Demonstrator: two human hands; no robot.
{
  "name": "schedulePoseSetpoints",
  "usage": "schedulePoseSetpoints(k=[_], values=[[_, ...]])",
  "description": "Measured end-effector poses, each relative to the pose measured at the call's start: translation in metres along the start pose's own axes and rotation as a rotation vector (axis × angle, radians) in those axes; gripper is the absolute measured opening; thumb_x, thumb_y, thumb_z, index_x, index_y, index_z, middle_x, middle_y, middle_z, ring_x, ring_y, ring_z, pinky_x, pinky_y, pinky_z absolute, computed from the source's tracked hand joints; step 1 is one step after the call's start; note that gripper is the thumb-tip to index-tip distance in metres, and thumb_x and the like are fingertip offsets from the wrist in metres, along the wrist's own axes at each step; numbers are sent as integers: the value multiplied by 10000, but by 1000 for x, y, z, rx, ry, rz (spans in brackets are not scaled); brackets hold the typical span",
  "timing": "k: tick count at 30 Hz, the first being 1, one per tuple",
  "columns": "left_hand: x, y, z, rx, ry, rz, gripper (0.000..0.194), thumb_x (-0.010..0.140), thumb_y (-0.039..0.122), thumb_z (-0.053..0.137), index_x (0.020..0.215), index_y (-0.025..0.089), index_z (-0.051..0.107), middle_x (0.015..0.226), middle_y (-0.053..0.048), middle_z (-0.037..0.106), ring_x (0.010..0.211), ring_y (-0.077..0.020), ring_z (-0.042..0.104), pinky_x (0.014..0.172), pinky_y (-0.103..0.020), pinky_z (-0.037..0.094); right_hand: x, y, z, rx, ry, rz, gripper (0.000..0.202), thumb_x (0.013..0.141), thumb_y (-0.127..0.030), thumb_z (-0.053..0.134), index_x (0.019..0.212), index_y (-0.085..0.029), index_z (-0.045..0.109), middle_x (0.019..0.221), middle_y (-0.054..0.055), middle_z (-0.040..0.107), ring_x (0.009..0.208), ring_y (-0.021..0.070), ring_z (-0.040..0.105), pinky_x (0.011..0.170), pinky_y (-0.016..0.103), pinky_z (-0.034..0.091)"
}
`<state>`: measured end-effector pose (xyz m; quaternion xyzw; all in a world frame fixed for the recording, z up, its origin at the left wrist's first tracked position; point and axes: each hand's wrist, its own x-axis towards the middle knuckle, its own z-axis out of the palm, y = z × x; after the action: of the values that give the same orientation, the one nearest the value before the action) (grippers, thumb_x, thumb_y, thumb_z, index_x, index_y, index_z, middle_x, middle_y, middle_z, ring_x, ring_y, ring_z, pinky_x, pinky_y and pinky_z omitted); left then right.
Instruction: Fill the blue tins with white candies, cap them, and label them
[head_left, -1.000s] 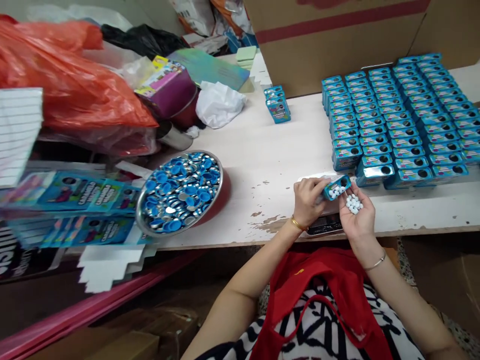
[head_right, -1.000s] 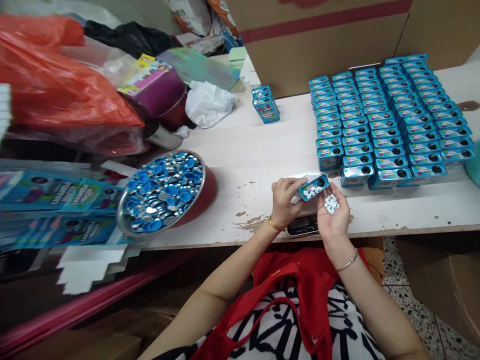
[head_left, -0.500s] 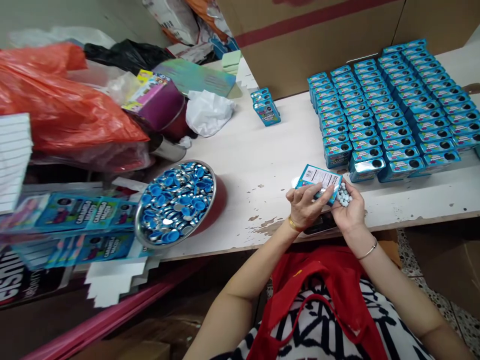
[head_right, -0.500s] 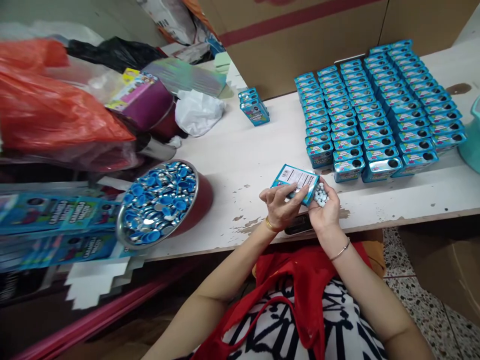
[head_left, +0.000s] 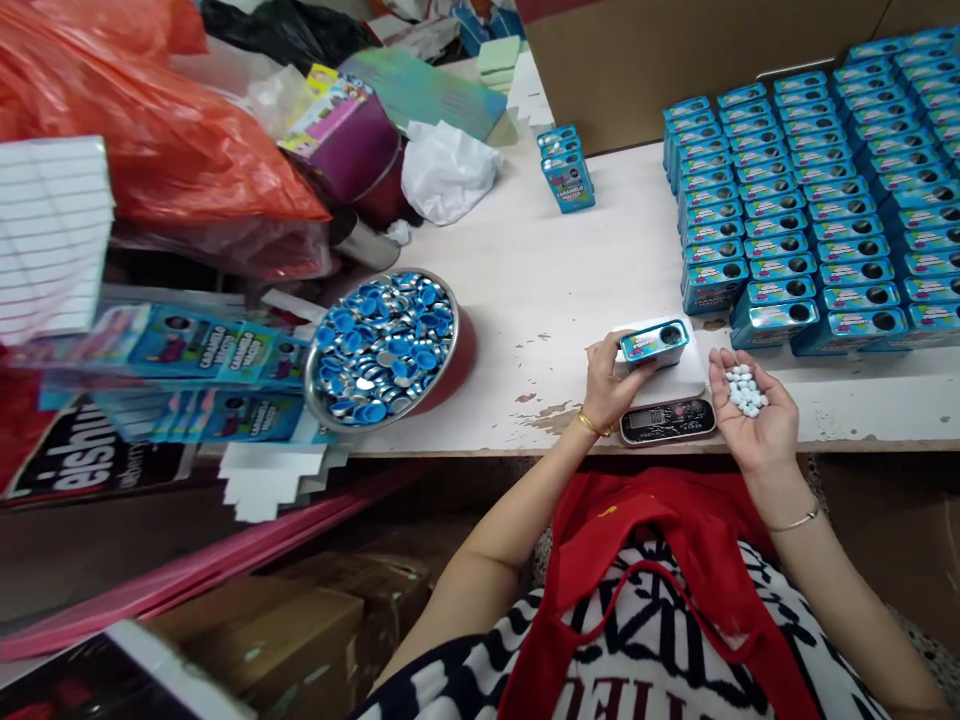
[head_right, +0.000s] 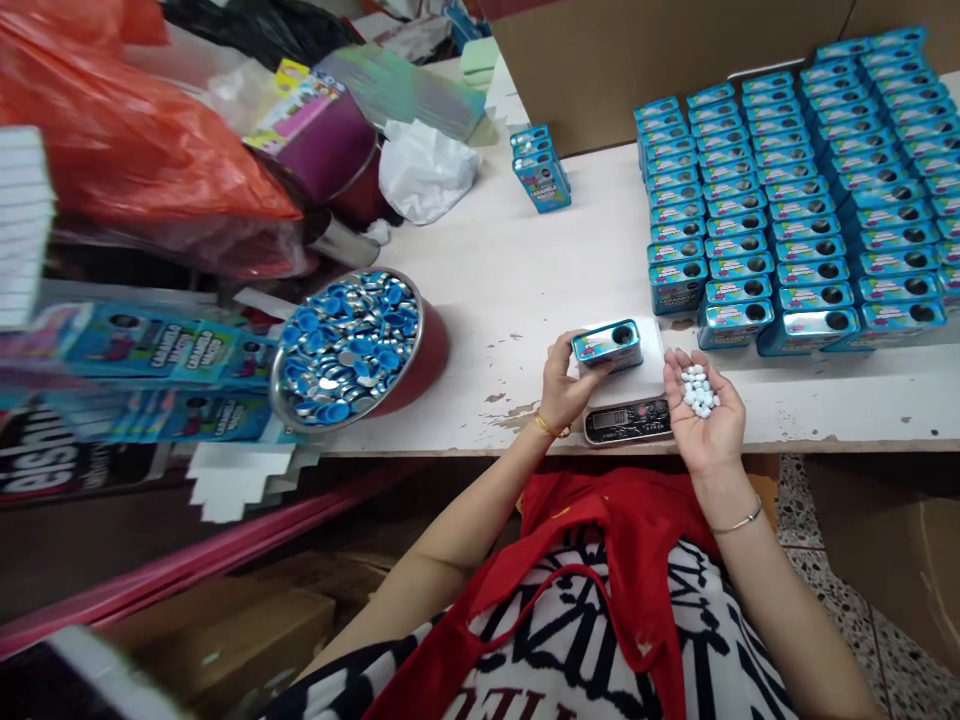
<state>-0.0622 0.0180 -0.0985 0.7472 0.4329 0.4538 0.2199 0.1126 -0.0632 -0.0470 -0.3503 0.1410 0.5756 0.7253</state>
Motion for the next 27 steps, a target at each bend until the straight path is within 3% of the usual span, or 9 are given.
schedulePoseSetpoints(k=[7, 13, 27], values=[[6, -8, -14, -207, -53, 18, 621, 793, 556, 668, 1299, 281, 435, 1147, -70, 604, 1066, -217, 587, 950, -412, 457, -8, -9, -13, -47, 45, 9, 233, 892, -160, 439, 974, -118, 654, 1023, 128, 725, 1152, 221, 637, 875, 329, 596], [9, -15, -33, -262, 87, -63, 443, 953, 556, 363, 1246, 252, 494, 1037, -65, 608, 984, -173, 599, 895, -362, 489, -10, -15, -25, -91, 30, -46, 236, 879, -153, 460, 995, -128, 664, 1058, 123, 725, 1195, 224, 609, 917, 364, 576], [2, -22, -34, -316, 50, -110, 416, 957, 539, 377, 1146, 224, 571, 993, -61, 638, 953, -169, 621, 881, -366, 500, -14, -7, -18, -80, 51, -5, 245, 889, -149, 456, 1015, -100, 660, 1080, 137, 710, 1197, 235, 606, 906, 342, 586]])
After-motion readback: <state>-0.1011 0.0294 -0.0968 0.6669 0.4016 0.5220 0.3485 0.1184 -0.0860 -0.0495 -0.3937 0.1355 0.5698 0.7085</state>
